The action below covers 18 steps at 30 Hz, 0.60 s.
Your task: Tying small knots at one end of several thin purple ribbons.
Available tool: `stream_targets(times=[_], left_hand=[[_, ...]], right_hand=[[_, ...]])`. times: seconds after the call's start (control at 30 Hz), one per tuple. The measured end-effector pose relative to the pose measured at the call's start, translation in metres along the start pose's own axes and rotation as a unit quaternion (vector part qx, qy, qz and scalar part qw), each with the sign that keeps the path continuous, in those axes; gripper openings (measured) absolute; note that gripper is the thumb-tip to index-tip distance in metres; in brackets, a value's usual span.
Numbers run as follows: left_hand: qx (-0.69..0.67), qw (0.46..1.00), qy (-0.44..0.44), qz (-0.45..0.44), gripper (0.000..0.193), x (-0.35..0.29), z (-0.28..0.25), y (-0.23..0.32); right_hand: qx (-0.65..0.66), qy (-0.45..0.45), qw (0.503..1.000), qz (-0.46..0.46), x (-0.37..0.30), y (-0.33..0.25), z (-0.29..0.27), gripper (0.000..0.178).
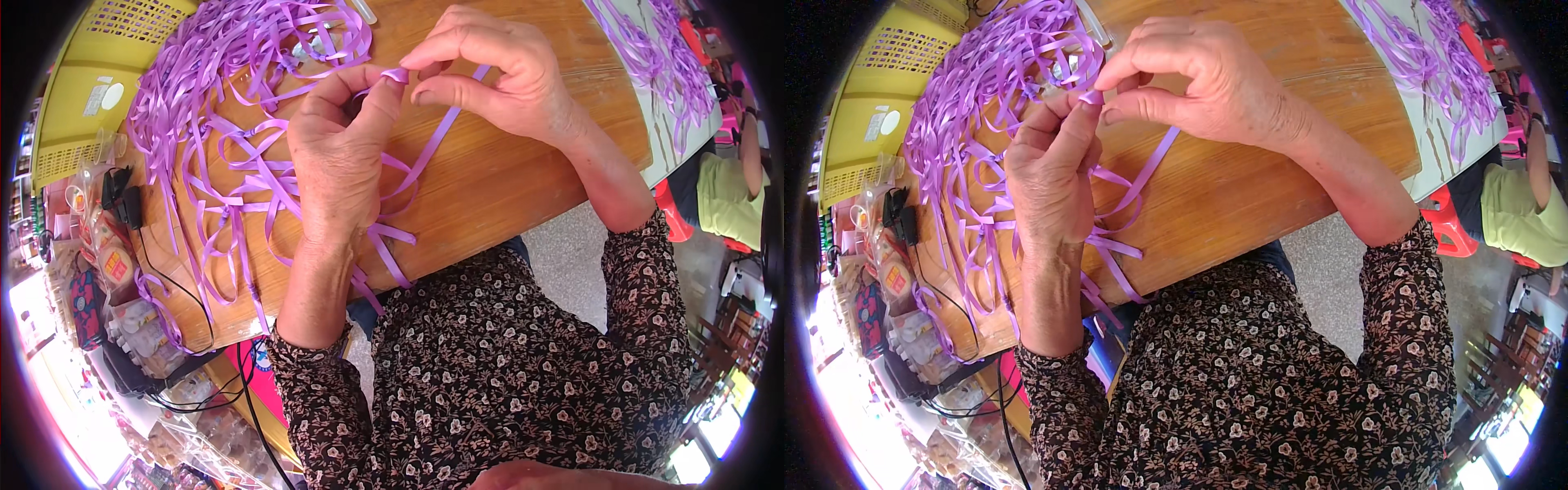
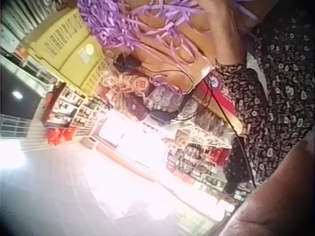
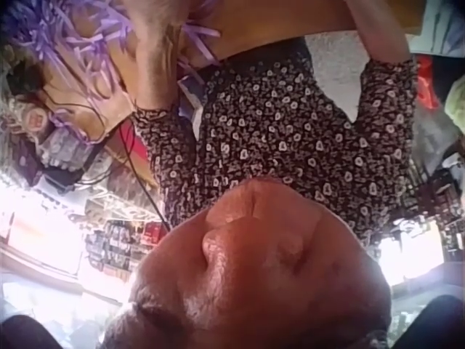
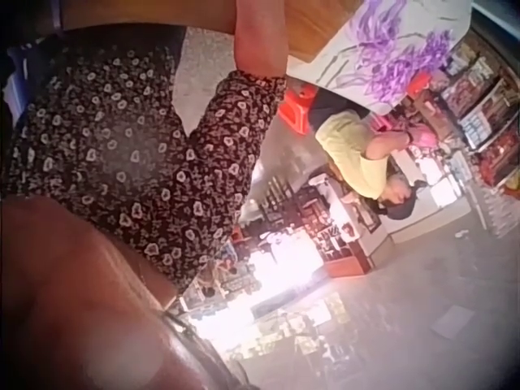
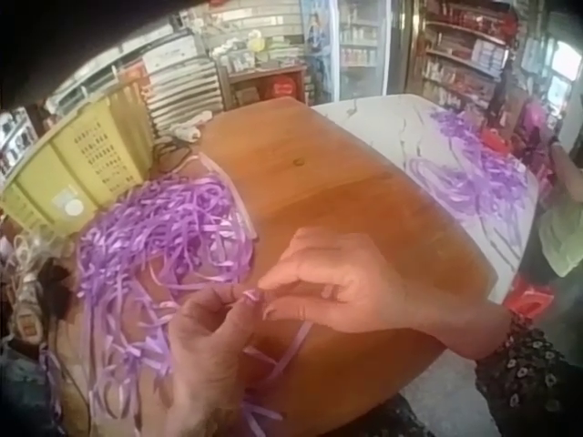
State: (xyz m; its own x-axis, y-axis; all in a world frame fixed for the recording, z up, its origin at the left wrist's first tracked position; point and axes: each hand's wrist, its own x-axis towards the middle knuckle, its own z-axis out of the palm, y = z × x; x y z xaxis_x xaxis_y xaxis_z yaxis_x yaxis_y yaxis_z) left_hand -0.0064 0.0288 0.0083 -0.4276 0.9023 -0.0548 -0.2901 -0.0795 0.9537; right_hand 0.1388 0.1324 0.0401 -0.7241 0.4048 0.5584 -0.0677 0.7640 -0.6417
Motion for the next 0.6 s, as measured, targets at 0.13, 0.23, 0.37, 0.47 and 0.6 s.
stream_targets(times=[0.13,0.23,0.37,0.47,0.6], left_hand=[[0.004,1.000,-0.022,0.013,0.012,-0.002,0.006,0.002],[-0.013,0.999,-0.031,0.031,0.012,-0.003,0.008,0.000],[-0.086,0.994,-0.051,0.051,0.011,-0.004,0.011,0.000],[-0.184,0.977,-0.110,0.018,0.011,-0.002,0.005,-0.006],[-0.215,0.969,-0.121,0.014,0.011,-0.002,0.006,-0.006]], right_hand=[[-0.002,0.023,0.999,-0.040,-0.005,0.025,0.011,0.015],[0.044,0.067,0.969,-0.235,-0.002,0.035,0.013,0.009],[0.368,0.030,0.902,0.224,-0.010,0.017,0.015,0.015],[0.450,0.009,0.849,0.277,-0.009,0.015,0.011,0.014],[0.406,0.012,0.875,0.263,-0.009,0.008,0.010,0.011]])
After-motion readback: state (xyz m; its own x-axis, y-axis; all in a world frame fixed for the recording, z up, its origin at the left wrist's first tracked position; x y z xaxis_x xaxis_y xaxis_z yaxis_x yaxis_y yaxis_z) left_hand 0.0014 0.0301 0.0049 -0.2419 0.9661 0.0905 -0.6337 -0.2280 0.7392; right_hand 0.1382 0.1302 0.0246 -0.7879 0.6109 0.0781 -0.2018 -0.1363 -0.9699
